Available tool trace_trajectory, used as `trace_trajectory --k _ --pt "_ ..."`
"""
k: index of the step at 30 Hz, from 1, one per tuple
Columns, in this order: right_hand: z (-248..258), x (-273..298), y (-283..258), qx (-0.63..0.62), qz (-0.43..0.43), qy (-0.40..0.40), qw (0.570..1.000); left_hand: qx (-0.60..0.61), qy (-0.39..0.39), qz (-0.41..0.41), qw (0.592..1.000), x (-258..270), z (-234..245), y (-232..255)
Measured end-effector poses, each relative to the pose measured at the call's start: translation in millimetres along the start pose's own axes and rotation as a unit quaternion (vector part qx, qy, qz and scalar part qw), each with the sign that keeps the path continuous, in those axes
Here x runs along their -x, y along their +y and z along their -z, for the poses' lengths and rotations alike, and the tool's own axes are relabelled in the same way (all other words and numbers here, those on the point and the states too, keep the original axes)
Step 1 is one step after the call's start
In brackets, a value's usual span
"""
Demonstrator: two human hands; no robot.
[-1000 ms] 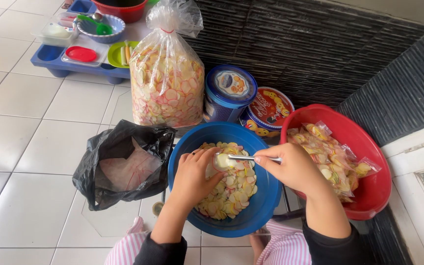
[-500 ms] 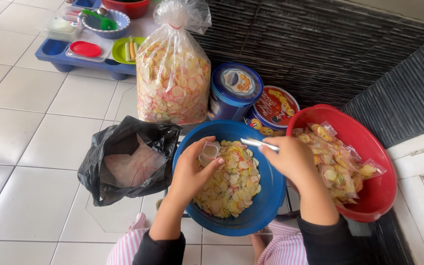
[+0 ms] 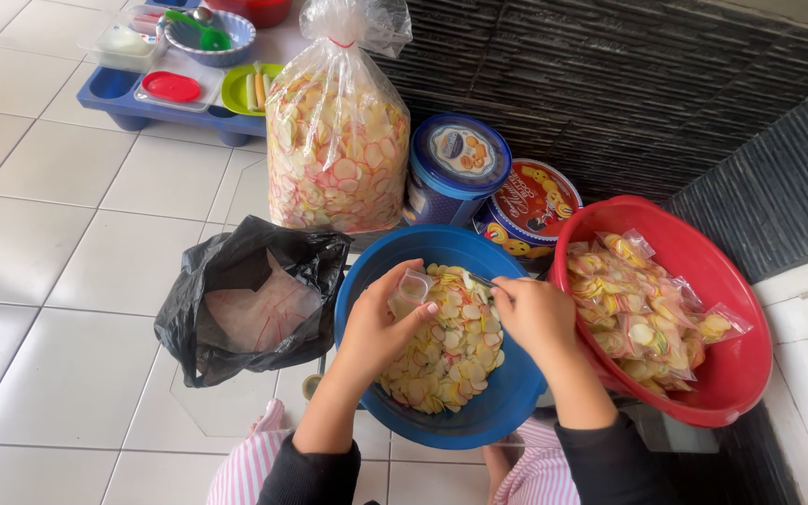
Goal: Packaging small crackers into individual plastic bags using a spoon
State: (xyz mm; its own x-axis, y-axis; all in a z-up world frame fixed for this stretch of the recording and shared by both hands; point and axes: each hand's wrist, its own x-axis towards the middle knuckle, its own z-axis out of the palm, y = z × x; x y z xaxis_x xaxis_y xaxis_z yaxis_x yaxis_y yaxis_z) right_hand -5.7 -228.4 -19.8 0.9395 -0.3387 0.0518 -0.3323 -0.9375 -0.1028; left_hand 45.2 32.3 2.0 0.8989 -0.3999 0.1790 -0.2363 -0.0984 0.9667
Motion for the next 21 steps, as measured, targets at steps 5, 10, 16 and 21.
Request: trace_trajectory --k 5,10,16,21 --pt "69.6 32.6 -6.2 -0.215 -0.030 0.055 0.975 -0.047 -0.002 -0.035 0.998 -1.3 -8.4 -12.5" --pt "94.3 65.1 -19.8 -0.395 0.009 0.119 0.911 -0.044 -0.010 -0.042 0.998 0.2 -18.8 -8.1" --pt "69.1 83.6 -43.6 -0.412 0.059 0.180 0.891 0.010 0.001 -0.020 1.000 3.6 -28.1 -3.2" --pt "69.4 94.1 -58.1 -0.359 0.118 0.149 0.914 0.027 -0.014 -0.038 0.999 3.5 -22.8 -5.3"
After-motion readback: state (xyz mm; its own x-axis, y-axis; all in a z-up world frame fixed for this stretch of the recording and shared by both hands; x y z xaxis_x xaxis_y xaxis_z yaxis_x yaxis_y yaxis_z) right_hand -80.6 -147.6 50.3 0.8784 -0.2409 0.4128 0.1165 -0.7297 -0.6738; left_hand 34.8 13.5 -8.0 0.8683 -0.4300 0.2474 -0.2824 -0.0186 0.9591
